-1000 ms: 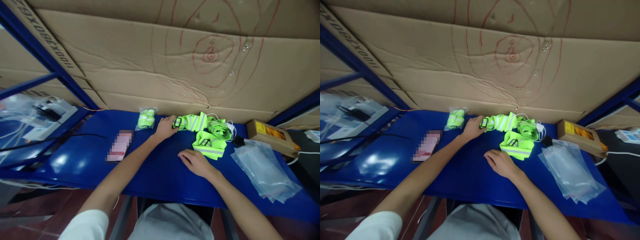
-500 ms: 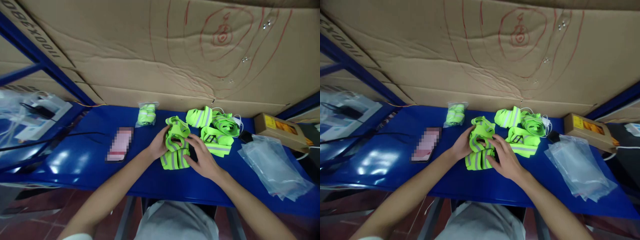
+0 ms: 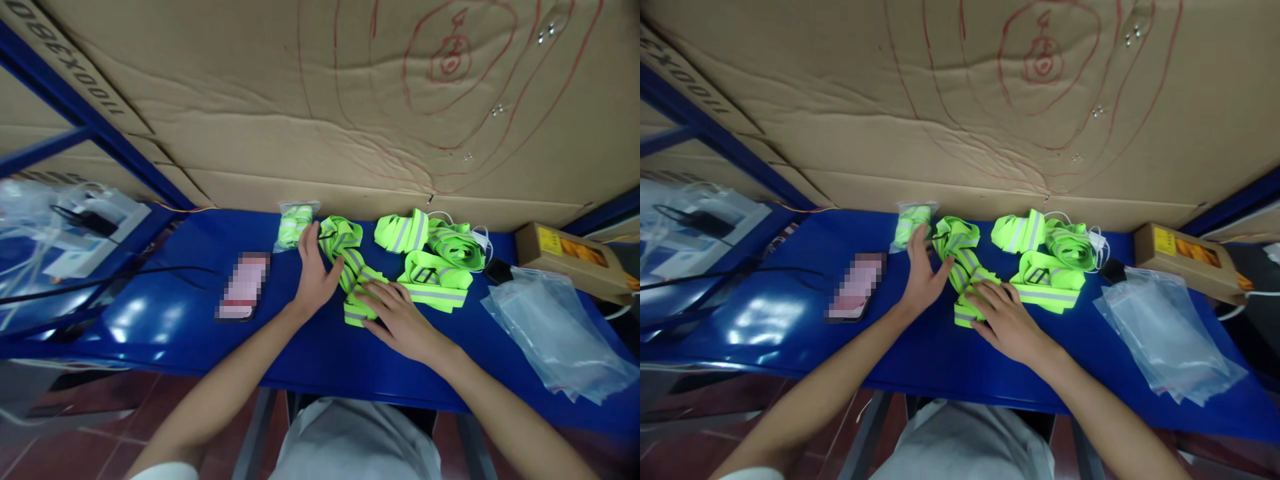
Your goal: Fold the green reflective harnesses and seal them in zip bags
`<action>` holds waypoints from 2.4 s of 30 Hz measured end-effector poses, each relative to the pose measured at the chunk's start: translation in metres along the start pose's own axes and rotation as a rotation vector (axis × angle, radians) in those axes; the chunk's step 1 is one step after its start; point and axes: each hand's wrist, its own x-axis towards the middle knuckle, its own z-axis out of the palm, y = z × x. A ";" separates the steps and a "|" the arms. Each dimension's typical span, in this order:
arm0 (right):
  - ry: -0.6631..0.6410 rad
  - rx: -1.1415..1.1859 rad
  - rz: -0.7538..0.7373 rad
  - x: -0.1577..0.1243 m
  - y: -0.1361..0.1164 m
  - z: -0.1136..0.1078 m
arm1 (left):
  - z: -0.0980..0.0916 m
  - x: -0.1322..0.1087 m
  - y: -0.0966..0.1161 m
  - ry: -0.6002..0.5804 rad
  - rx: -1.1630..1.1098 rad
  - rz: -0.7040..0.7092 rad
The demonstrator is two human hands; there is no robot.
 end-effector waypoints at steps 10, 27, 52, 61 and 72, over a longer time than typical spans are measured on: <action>0.015 -0.107 -0.003 0.001 -0.006 0.001 | 0.011 -0.010 -0.004 -0.489 0.631 0.433; -0.027 -0.065 -0.100 0.013 -0.003 0.008 | 0.006 -0.006 -0.023 -0.707 0.703 0.448; -0.058 -0.095 0.001 -0.020 -0.029 -0.005 | 0.025 -0.026 -0.018 -0.713 0.713 0.582; 0.000 -0.151 -0.011 -0.115 -0.039 -0.036 | 0.025 -0.021 -0.015 -0.581 0.707 0.513; 0.124 -0.113 0.026 -0.072 -0.042 -0.032 | 0.020 -0.022 0.003 -0.630 0.408 0.489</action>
